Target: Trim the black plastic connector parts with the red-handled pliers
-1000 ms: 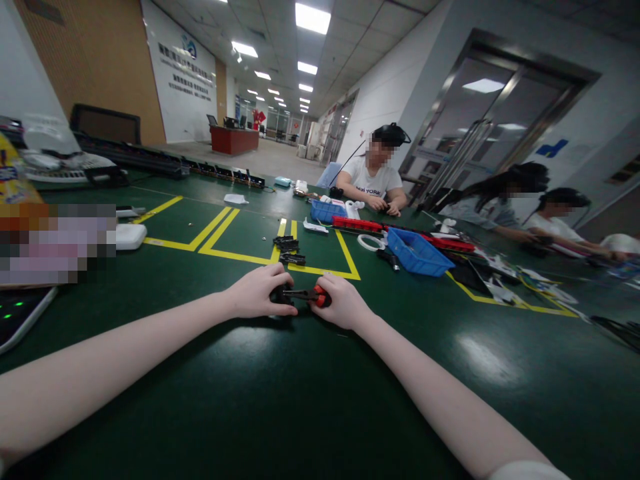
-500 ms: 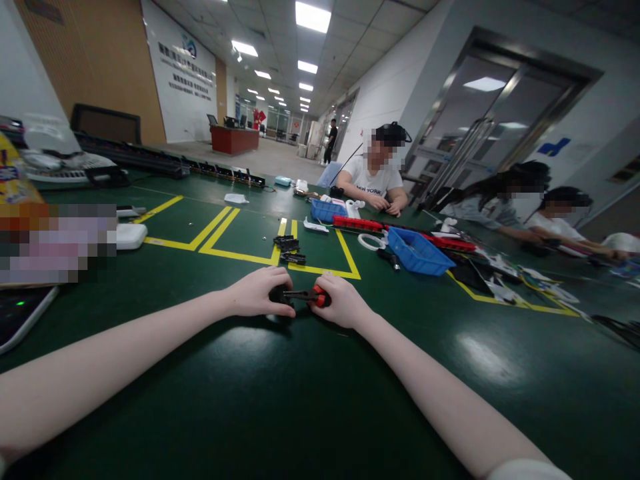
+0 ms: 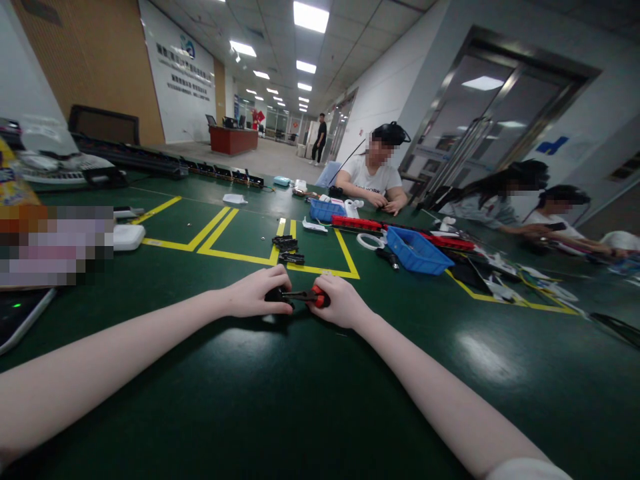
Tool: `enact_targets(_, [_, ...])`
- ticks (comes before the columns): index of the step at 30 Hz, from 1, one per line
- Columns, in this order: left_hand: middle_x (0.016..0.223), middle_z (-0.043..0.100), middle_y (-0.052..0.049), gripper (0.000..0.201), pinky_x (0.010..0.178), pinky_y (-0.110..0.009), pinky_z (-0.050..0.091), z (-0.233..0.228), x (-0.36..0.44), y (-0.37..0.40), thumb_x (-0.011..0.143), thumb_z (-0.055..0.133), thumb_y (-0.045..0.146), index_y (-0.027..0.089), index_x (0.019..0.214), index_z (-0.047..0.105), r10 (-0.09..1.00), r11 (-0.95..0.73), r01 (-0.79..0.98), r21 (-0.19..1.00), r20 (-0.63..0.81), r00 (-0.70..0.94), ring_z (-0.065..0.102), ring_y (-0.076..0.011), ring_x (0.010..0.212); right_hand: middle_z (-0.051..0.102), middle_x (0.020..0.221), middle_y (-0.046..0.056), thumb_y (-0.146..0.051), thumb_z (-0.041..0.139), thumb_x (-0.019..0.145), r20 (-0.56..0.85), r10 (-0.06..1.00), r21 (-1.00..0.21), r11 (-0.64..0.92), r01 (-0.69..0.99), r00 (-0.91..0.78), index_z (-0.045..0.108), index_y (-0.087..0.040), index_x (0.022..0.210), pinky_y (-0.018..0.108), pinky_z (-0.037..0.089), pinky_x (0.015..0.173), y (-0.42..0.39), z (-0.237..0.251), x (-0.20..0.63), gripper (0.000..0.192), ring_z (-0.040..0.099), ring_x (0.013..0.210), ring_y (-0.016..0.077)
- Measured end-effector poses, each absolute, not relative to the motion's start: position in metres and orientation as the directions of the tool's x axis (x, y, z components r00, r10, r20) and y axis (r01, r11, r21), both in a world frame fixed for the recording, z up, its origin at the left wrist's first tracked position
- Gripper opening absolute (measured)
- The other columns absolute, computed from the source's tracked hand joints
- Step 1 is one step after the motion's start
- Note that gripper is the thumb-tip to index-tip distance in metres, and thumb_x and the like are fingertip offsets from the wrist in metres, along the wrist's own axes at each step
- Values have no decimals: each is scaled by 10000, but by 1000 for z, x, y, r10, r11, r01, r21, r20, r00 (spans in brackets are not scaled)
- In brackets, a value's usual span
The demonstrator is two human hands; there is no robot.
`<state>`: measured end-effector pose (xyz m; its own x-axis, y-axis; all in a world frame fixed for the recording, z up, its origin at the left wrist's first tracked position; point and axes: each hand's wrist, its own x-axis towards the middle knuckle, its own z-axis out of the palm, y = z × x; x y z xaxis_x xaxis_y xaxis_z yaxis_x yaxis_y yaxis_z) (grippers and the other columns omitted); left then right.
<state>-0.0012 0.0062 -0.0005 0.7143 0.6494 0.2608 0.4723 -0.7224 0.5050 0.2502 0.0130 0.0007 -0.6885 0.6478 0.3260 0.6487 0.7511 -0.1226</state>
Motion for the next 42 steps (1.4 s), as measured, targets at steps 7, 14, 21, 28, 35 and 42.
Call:
enact_targets(7, [1001,584,-65,254,822,-338,429,6,-2,1,916,521,417,177,991,559,624,-738,432,518,281,729,551,-222,905,544,762,18,-299,642,758,334,637,-118,760,640,-695,464,-214,735,281,369,654,13,1,250,199,479,699,164])
enact_targets(14, [973,614,-58,224,838,-341,427,12,-3,-5,907,527,386,182,980,582,623,-727,417,545,270,734,558,-227,916,547,762,19,-298,641,757,347,630,-111,763,637,-695,478,-215,733,284,373,658,13,0,250,184,484,703,166])
enact_targets(21, [993,606,-58,216,866,-347,458,8,-4,0,873,599,366,177,964,651,646,-658,312,686,300,702,587,-210,926,572,813,35,-328,644,771,360,652,-104,739,666,-667,509,-208,781,295,378,684,13,1,250,180,504,740,176])
enact_targets(28, [1023,627,-66,202,903,-370,464,-2,-5,12,839,651,359,184,933,688,639,-661,287,694,320,699,599,-216,957,606,872,48,-365,676,767,384,683,-107,701,705,-621,546,-206,832,319,386,738,12,0,251,216,547,823,200])
enact_targets(35, [1002,632,-64,246,863,-356,477,-5,-5,15,824,677,416,188,911,705,678,-663,339,668,343,650,607,-213,930,613,886,54,-425,671,781,404,709,-97,662,743,-578,562,-203,859,321,374,718,10,2,251,259,541,838,210])
enact_targets(42, [939,646,-52,263,828,-345,480,-11,-8,20,802,707,421,188,925,713,730,-632,372,680,362,580,617,-204,893,611,876,59,-379,697,751,420,725,-82,629,773,-545,574,-200,860,329,383,722,9,1,250,243,522,836,219])
